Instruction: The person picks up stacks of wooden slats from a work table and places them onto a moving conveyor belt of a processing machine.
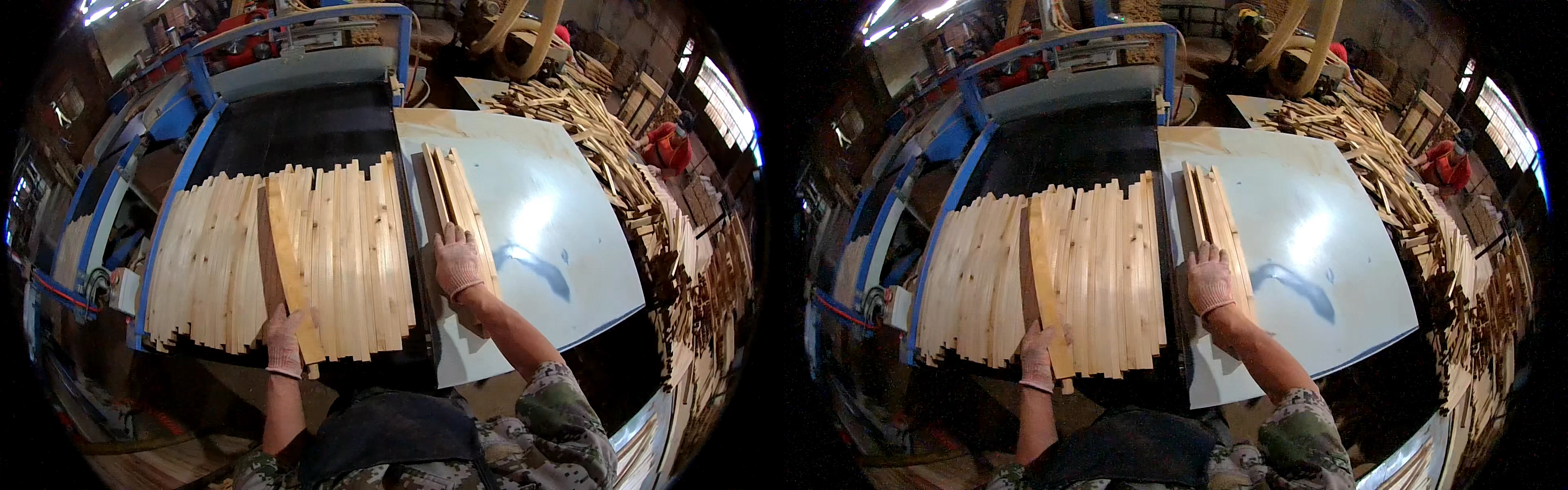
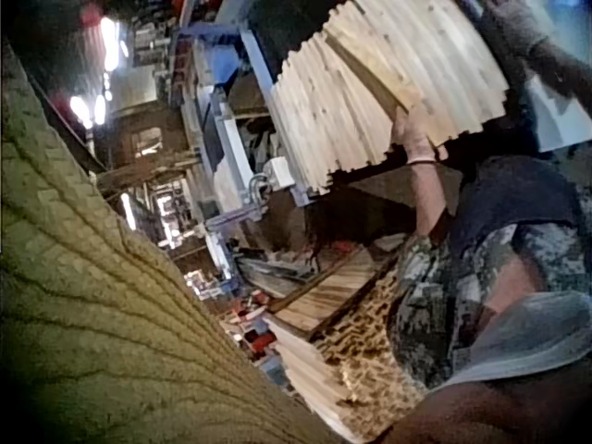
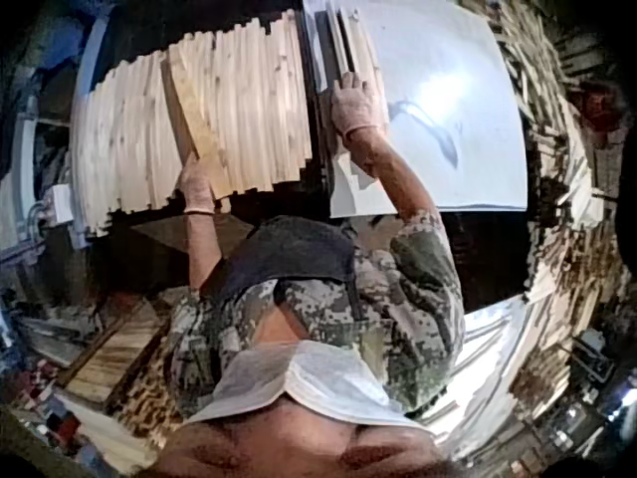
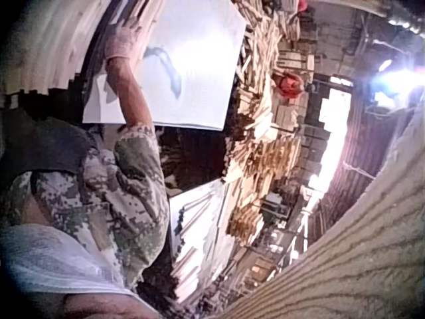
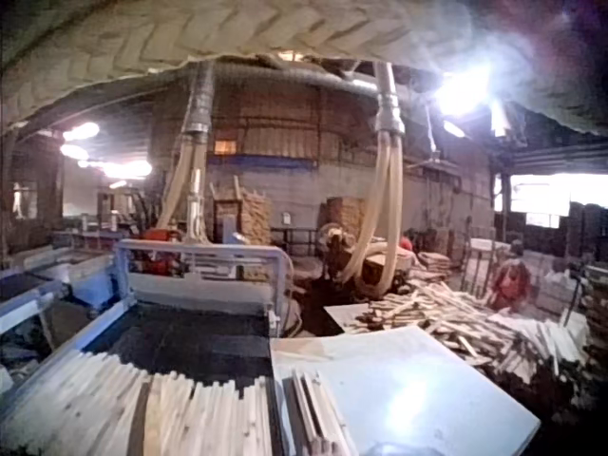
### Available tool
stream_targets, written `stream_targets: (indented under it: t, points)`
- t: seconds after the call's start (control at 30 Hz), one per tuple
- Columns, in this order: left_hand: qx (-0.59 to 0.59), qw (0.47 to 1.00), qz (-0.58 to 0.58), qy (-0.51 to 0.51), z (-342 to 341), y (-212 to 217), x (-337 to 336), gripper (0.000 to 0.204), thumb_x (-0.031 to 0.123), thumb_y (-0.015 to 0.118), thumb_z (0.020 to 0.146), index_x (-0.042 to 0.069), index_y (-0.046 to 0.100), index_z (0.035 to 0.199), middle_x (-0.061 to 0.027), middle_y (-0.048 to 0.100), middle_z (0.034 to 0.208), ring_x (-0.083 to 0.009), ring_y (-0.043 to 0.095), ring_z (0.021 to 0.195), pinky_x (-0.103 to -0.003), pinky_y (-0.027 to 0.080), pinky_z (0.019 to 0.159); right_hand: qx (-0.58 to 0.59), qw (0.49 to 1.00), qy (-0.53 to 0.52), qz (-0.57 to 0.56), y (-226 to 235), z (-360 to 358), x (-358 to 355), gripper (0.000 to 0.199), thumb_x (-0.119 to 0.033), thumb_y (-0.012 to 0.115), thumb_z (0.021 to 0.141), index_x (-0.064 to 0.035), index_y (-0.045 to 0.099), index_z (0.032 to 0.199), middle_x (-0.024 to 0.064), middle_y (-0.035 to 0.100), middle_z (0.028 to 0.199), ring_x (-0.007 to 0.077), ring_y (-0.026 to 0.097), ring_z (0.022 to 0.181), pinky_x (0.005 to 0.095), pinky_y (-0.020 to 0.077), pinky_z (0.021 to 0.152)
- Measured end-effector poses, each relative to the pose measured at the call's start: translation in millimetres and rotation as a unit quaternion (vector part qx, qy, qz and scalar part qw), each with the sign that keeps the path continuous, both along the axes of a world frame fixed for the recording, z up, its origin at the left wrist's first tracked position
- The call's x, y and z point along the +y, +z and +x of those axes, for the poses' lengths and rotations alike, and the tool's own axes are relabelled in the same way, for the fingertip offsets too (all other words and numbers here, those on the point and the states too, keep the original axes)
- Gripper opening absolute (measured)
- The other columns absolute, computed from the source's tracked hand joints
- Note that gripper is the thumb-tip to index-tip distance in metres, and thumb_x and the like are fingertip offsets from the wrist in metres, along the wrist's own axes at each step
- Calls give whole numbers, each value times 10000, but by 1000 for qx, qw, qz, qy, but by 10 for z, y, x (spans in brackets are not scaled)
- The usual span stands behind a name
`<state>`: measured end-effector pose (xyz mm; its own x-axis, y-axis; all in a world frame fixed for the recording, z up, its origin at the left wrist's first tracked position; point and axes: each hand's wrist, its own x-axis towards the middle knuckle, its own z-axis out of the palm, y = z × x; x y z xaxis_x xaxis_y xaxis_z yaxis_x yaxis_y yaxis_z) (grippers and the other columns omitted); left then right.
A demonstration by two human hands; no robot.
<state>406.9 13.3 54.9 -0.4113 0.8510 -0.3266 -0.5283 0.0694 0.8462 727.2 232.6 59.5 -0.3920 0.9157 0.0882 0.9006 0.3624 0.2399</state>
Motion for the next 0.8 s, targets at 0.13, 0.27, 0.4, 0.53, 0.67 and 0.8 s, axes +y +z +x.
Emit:
stream_targets:
  t: [0.13, 0.27, 0.4, 0.53, 0.67, 0.8]
  points:
    - [-14, 999, -44, 20, 42, 158, -12, 321, 105, 644, 966, -4, 641, 1268, -103, 708, 1060, -196, 701, 896, -324, 579, 776, 95, 994, -12, 44, 84, -197, 75, 362, -148, 678, 882, -62, 561, 1214, 126, 605, 1153, 316, 663, 992, 475, 551, 833]
    - [-39, 999, -17, -2, -26, 78, -34, 308, 114, 649, 961, -5, 650, 1246, -92, 709, 1063, -192, 702, 905, -324, 580, 799, 252, 967, -39, -22, 6, -224, 272, 555, -22, 605, 877, -34, 522, 1426, 211, 646, 1245, 412, 654, 1073, 450, 555, 931]
    - [-77, 997, 20, -8, 25, 146, -50, 319, 135, 660, 946, -11, 651, 1229, -90, 705, 1082, -177, 690, 941, -316, 569, 836, 376, 923, -1, -76, -421, -338, 129, 488, -175, 555, 983, -68, 549, 1460, 238, 701, 1162, 416, 668, 1036, 469, 549, 916]
    - [-38, 999, 29, -22, -89, 147, -163, 375, 161, 661, 947, 2, 632, 1285, -90, 716, 1104, -191, 693, 979, -337, 570, 879, 399, 902, -103, -128, -48, -657, -136, 510, -265, 615, 997, -74, 560, 1466, 231, 712, 1217, 370, 699, 1097, 447, 559, 928]
    - [125, 990, 38, -49, 37, 134, -20, 390, 193, 693, 939, -11, 637, 1267, -87, 722, 1040, -185, 686, 943, -330, 566, 858, 634, 725, 11, -267, 82, -1094, -476, 726, -300, 673, 992, -7, 372, 1584, 281, 552, 1473, 270, 667, 1168, 367, 568, 909]
    - [564, 764, -79, -303, 82, 289, 149, 571, 319, 719, 949, -30, 550, 1369, -182, 709, 1174, -290, 695, 1110, -390, 556, 973, 691, 568, -18, -447, 489, -1745, -1023, 638, -290, 714, 982, 50, 490, 1474, 221, 581, 1354, 245, 651, 1064, 364, 565, 852]
